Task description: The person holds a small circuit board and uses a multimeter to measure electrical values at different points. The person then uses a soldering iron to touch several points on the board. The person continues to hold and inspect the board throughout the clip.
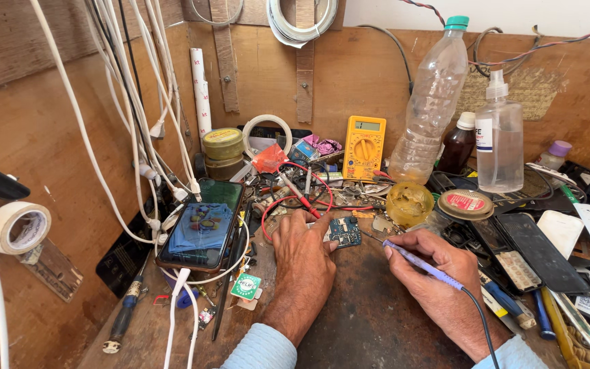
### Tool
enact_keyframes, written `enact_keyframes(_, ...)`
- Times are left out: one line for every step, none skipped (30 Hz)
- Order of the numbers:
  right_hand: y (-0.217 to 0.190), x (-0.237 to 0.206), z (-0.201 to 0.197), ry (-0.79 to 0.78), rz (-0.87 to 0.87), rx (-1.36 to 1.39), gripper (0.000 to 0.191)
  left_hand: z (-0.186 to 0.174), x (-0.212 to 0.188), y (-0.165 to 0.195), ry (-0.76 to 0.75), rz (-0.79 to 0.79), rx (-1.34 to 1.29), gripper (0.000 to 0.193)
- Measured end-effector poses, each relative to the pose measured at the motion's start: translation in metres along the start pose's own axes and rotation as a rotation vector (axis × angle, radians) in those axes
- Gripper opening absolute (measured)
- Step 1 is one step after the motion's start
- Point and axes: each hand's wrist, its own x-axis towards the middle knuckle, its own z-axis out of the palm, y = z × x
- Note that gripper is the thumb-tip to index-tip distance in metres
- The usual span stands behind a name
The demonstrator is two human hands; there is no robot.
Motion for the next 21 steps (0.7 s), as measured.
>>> enact_keyframes(-0.0002, 0.0003, 0.0000, 0.004, 0.000, -0.005, 0.021, -0.0001, 0.0002, -0.0001, -0.002, -0.003, 0.002, 0.047)
enact_keyframes(-0.0004, 0.0002, 0.0001, 0.007, 0.002, -0.011, 0.021, -0.0004, -0.0002, -0.0002, -0.004, -0.004, 0.002, 0.046)
enact_keyframes(-0.0007, 0.0000, 0.0000, 0.001, -0.003, -0.006, 0.021, -0.0004, -0.0003, 0.0000, -0.005, -0.004, 0.001, 0.046)
enact_keyframes(-0.0010, -0.0005, -0.0003, -0.005, -0.008, -0.003, 0.021, -0.0004, -0.0002, 0.0003, -0.005, -0.004, -0.001, 0.046)
enact_keyframes(-0.0013, -0.0004, -0.0004, -0.010, -0.014, 0.001, 0.021, -0.0004, 0.0002, 0.0006, -0.007, -0.006, 0.000, 0.046)
enact_keyframes(-0.0015, -0.0003, -0.0004, -0.008, -0.005, 0.007, 0.021, -0.0006, 0.0002, 0.0006, -0.010, -0.008, 0.002, 0.047)
enact_keyframes(-0.0016, -0.0003, -0.0006, -0.008, 0.006, 0.013, 0.021, -0.0008, -0.0001, 0.0007, -0.013, -0.012, 0.005, 0.047)
enact_keyframes(-0.0017, 0.0000, -0.0007, -0.006, 0.015, 0.017, 0.021, -0.0010, 0.0000, 0.0007, -0.013, -0.011, 0.003, 0.047)
enact_keyframes(-0.0015, 0.0001, -0.0009, -0.003, 0.017, 0.007, 0.021, -0.0009, 0.0001, 0.0009, -0.013, -0.009, 0.001, 0.047)
enact_keyframes(-0.0011, 0.0004, -0.0008, -0.002, 0.018, -0.002, 0.021, -0.0010, 0.0001, 0.0009, -0.012, -0.008, -0.001, 0.047)
enact_keyframes(-0.0007, 0.0005, -0.0008, 0.000, 0.019, -0.012, 0.021, -0.0008, 0.0001, 0.0008, -0.012, -0.008, -0.003, 0.047)
enact_keyframes(-0.0001, 0.0004, -0.0005, -0.001, 0.006, -0.006, 0.022, -0.0007, -0.0001, 0.0007, -0.012, -0.008, -0.005, 0.047)
enact_keyframes(0.0006, 0.0004, -0.0002, -0.002, -0.008, -0.001, 0.022, -0.0003, -0.0001, 0.0007, -0.012, -0.008, -0.006, 0.047)
enact_keyframes(0.0012, 0.0003, 0.0003, -0.003, -0.022, 0.005, 0.022, 0.0000, -0.0001, 0.0005, -0.010, -0.006, -0.006, 0.047)
enact_keyframes(0.0019, 0.0005, 0.0006, -0.002, -0.025, 0.007, 0.022, 0.0003, -0.0001, 0.0003, -0.008, -0.004, -0.005, 0.047)
enact_keyframes(0.0024, 0.0006, 0.0008, -0.001, -0.029, 0.010, 0.022, 0.0006, -0.0001, 0.0000, -0.006, -0.002, -0.005, 0.047)
enact_keyframes(0.0029, 0.0005, 0.0009, 0.000, -0.032, 0.012, 0.022, 0.0010, -0.0004, -0.0002, 0.003, 0.003, -0.010, 0.047)
enact_keyframes(0.0032, 0.0006, 0.0007, -0.001, -0.026, 0.015, 0.022, 0.0011, -0.0005, -0.0006, 0.011, 0.009, -0.015, 0.047)
enact_keyframes(0.0034, 0.0008, 0.0008, -0.004, -0.020, 0.019, 0.022, 0.0013, -0.0007, -0.0009, 0.020, 0.015, -0.020, 0.047)
enact_keyframes(0.0033, 0.0008, 0.0010, -0.006, -0.013, 0.023, 0.022, 0.0012, -0.0010, -0.0012, 0.019, 0.012, -0.020, 0.047)
enact_keyframes(0.0034, 0.0007, 0.0010, -0.006, -0.010, 0.017, 0.022, 0.0013, -0.0012, -0.0014, 0.019, 0.011, -0.021, 0.047)
